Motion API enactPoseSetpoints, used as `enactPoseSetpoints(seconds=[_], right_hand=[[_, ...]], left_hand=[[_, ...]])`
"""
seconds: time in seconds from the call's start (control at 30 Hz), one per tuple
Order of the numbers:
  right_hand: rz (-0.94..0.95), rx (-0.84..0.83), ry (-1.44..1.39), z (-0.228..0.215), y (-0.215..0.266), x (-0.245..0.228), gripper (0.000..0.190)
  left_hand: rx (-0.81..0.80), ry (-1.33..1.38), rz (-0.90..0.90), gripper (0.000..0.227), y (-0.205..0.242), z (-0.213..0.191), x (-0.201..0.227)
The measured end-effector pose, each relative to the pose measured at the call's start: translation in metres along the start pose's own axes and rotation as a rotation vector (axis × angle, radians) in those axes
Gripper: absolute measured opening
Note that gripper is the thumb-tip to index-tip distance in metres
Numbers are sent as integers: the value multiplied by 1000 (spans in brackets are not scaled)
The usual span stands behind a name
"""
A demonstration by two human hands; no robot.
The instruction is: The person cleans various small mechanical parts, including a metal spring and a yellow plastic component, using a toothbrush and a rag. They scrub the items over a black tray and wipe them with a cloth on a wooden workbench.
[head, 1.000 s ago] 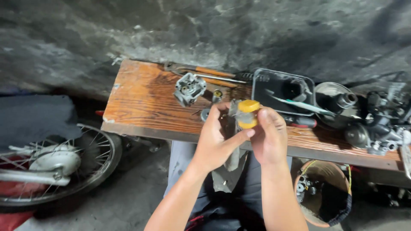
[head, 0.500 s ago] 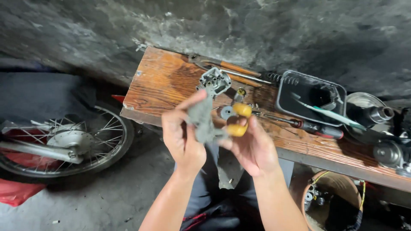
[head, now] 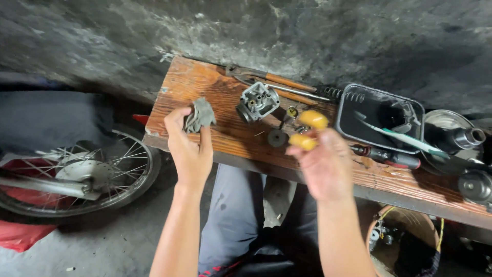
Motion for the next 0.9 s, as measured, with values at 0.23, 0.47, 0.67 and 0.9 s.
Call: enactPoseSetpoints(seconds=[0.23,0.47,0.67,0.9], right_hand=[[-130,150,256,-71,21,-61,8],[-249,221,447,-81,32,-62,7],[-232,223,472,-76,32,-49,9],[-196,133,541,-57,27,-41,5]], left_hand=[[-201,-246,-8,35,-7,27,-23],[-172,-208,124,47,-13,24,3],[-124,-234,271,32,1,29,9],[-229,-370,302,6,25,58,19]])
Point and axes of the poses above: each hand's wrist, its own y-axis away from the middle knuckle, its own z-axis out of the palm, x = y × z, the point moved 4 cm from there along -y, towards the middle knuckle, and after that the axes turned 12 degrees about -x, right-handed, at the moved point
